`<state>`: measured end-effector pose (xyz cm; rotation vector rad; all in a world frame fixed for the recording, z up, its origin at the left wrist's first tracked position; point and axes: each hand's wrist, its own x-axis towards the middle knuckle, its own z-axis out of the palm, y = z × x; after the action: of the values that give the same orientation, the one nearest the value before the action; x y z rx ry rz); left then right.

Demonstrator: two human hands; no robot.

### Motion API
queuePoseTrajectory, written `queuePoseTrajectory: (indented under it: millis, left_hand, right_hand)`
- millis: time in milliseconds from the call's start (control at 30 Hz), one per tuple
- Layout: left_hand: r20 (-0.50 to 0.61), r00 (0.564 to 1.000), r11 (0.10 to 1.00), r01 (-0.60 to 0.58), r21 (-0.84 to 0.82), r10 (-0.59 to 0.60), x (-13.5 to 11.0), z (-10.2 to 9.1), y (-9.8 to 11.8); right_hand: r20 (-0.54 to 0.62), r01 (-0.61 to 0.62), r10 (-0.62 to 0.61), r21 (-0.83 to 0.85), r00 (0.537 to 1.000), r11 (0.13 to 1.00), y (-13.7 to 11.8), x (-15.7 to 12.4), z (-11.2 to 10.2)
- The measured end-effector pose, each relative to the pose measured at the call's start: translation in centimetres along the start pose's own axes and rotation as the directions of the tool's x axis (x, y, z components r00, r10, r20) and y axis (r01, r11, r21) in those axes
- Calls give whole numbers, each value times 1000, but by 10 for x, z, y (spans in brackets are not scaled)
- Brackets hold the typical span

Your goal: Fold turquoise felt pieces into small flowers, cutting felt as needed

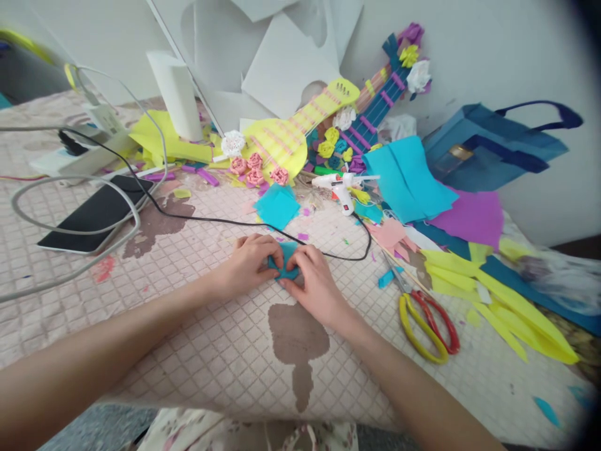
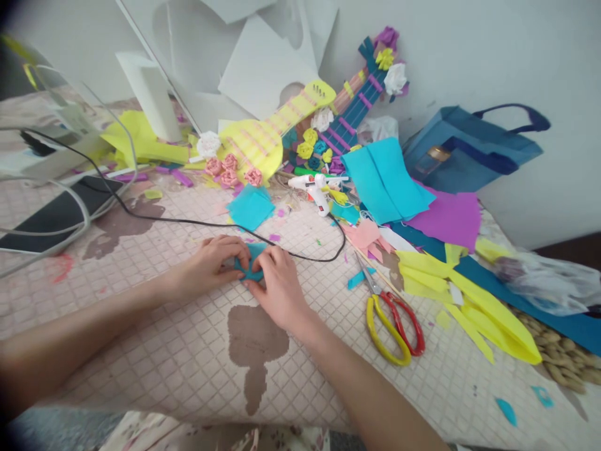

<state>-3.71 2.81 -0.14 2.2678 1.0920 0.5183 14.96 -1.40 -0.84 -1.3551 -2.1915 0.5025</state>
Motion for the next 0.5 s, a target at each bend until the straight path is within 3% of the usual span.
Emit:
queuePoseTrajectory:
  millis: [133,200,300,500]
  left_hand:
    - [36,992,990,-120,-70,123,5,-7,-9]
    - [7,992,987,-128,-98,130,6,-7,-10]
    - [-151,988,999,-2,-40,-4,4,1,-2]
    - [-222,969,994,110,12,-104,1,14,12]
  right_hand:
    - [6,-8,8,5,1000,1000,-1,0,0]
    - [4,-8,8,7,1000,1000,0,0,0]
    - [-11,1,-1,11,1000,1000,1,0,0]
    - [-27,2,-2,13,1000,1000,0,1,1]
